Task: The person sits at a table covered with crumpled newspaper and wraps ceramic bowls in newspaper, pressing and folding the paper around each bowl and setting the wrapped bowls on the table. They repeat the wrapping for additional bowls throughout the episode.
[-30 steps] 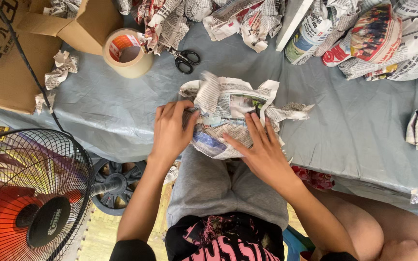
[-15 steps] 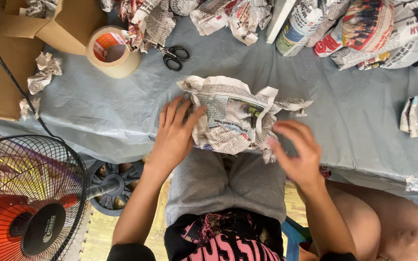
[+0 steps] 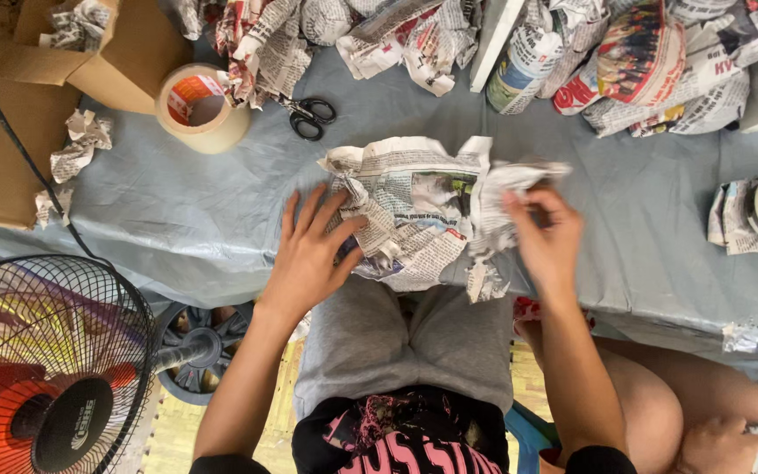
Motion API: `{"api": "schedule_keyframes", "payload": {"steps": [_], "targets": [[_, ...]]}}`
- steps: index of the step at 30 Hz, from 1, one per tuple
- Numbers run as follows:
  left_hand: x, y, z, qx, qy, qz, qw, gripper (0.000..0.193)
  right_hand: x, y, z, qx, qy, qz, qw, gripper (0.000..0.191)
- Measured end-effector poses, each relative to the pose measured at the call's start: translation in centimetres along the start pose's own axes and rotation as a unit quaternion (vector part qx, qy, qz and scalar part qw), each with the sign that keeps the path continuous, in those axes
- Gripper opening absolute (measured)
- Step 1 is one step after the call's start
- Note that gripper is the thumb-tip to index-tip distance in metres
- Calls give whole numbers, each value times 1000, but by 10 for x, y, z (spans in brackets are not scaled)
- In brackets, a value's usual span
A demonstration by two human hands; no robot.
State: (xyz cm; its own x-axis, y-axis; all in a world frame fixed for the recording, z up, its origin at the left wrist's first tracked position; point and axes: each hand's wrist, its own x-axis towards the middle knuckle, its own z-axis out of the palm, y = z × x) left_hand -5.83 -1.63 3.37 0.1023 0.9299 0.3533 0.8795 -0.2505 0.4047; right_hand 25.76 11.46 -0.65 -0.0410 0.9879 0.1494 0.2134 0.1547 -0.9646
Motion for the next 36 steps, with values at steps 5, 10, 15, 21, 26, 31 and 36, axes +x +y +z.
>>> {"api": "schedule_keyframes", "payload": {"steps": [5, 10, 15, 21, 26, 31, 36], "targets": [[5, 4, 0, -34, 17, 63, 997, 39, 1, -33, -22, 39, 96, -230, 968, 27], [12, 19, 14, -52, 0, 93, 994, 48, -12, -72, -20, -111, 148, -261, 948, 28], [23, 14, 25, -53, -4, 20, 998, 20, -1, -65, 25, -194, -121, -530, 817, 27], [25, 15, 14, -150, 15, -24, 988, 41, -35, -52, 48, -451, -266, -414, 745, 31], [29, 28, 6, -121, -2, 73, 990, 47, -53, -59, 47, -482, -237, -415, 734, 31], [36, 18, 4, -150, -58, 156, 975, 22, -59, -73, 45, -590, -250, -364, 676, 18], [33, 8, 5, -189, -71, 133, 970, 35, -57, -91, 33, -545, -233, -361, 720, 65]]}}
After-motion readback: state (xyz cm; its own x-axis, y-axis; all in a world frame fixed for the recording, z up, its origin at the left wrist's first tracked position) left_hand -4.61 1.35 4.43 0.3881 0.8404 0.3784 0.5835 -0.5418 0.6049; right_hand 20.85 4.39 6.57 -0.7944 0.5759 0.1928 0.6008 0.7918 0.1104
